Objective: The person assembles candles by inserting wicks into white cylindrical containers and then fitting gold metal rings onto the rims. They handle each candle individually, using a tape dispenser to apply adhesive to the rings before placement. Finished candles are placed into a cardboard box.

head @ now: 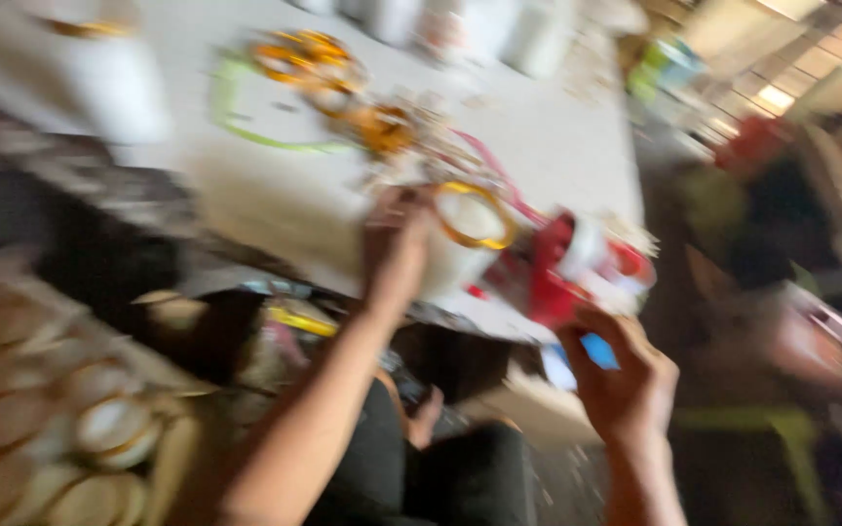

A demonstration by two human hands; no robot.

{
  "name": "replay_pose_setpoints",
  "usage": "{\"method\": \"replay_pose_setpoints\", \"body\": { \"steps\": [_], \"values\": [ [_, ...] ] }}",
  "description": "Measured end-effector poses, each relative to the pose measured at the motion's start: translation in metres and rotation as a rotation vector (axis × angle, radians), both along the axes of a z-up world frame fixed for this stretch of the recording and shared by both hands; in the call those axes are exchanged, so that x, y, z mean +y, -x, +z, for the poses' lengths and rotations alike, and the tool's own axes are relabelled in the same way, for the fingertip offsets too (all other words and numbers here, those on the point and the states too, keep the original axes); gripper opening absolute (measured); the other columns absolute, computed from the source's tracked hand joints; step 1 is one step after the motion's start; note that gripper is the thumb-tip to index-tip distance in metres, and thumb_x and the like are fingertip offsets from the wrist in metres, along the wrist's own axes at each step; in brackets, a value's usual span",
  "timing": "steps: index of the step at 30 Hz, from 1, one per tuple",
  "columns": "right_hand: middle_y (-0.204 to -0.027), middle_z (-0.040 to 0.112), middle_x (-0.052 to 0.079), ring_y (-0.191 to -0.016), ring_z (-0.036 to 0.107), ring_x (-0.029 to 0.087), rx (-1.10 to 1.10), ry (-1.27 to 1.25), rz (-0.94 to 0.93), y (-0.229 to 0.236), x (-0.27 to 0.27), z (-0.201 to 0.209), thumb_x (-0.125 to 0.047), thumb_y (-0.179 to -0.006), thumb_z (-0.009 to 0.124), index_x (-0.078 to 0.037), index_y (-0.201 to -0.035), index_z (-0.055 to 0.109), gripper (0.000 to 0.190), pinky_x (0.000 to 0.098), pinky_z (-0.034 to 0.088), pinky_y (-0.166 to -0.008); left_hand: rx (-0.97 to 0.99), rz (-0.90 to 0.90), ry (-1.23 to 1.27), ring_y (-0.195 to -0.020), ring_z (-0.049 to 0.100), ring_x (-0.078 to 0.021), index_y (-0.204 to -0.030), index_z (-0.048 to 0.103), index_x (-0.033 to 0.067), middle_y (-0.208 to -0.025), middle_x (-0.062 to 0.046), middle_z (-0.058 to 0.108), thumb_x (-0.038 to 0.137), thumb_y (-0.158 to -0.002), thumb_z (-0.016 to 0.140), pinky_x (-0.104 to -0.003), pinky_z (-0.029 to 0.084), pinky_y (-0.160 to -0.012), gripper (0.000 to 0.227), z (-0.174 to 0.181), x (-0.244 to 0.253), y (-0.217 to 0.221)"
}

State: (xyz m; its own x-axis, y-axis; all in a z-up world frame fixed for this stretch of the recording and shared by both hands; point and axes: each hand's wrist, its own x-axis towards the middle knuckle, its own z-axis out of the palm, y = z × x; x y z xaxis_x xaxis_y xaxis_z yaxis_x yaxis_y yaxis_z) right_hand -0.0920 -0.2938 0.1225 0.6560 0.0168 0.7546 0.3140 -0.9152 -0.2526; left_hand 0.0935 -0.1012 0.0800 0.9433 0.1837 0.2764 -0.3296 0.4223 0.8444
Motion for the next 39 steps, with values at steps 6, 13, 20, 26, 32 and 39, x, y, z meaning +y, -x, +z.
{"method": "replay_pose_setpoints", "body": {
  "steps": [6,13,20,26,32,39],
  "values": [
    [-0.090,0.074,0.004,-0.079,0.066,0.011,0.071,-0.077,-0.076,0.000,0.004,-0.016,-0.006,-0.088,0.084,-0.009,-0.104,0.075,0.019,0.0272,0.053,-0.080,-0.217,-0.016,-0.218,-0.096,0.073,-0.0223,-0.117,0.059,0.0054,-0.110,-0.012,0.072,0.000,-0.089,0.064,-0.031,0.061,-0.084,0.029,-0.003,0.015,-0.012],
    [-0.087,0.078,-0.003,-0.076,0.068,0.003,0.174,-0.172,-0.047,0.012,0.030,-0.018,-0.018,-0.079,0.090,-0.012,-0.103,0.073,0.030,0.0222,0.052,-0.072,-0.408,-0.043,-0.725,-0.152,0.032,-0.0427,-0.157,0.018,-0.0043,-0.161,-0.031,0.031,0.016,-0.063,0.099,-0.044,0.025,-0.128,0.125,-0.002,-0.001,0.024],
    [-0.077,0.062,0.005,-0.063,0.058,0.017,0.132,-0.196,0.269,0.021,0.077,0.015,0.004,-0.093,0.068,-0.010,-0.098,0.063,0.015,0.0277,0.044,-0.059,-0.379,0.015,-0.798,-0.127,0.062,-0.0412,-0.151,0.034,0.0044,-0.143,-0.027,0.058,0.034,-0.069,0.097,-0.045,0.052,-0.103,0.108,0.003,0.011,0.020],
    [-0.072,0.060,-0.009,-0.062,0.054,0.009,0.083,-0.093,-0.139,-0.027,0.016,0.000,-0.009,-0.089,0.082,-0.016,-0.084,0.054,0.029,0.0254,0.040,-0.060,-0.492,-0.140,-0.775,-0.135,0.055,-0.0395,-0.148,0.036,-0.0025,-0.146,-0.027,0.054,0.036,-0.075,0.091,-0.044,0.045,-0.112,0.099,0.013,0.032,0.012],
    [-0.071,0.060,0.000,-0.069,0.053,0.010,0.173,-0.351,0.023,-0.126,0.010,0.013,-0.005,-0.085,0.069,-0.011,-0.076,0.059,0.016,0.0268,0.045,-0.064,-0.572,-0.215,-0.714,-0.133,0.056,-0.0334,-0.147,0.040,-0.0051,-0.144,-0.024,0.056,0.033,-0.074,0.091,-0.039,0.043,-0.115,0.097,0.010,0.041,-0.004],
    [-0.075,0.065,0.013,-0.074,0.064,0.024,0.152,-0.415,0.657,-0.126,0.042,0.032,0.001,-0.089,0.074,-0.001,-0.089,0.073,0.002,0.0355,0.053,-0.075,-0.516,-0.525,-0.755,-0.131,0.053,-0.0466,-0.152,0.040,-0.0033,-0.141,-0.029,0.055,0.019,-0.061,0.097,-0.055,0.045,-0.108,0.110,0.041,0.082,-0.019]
  ]
}}
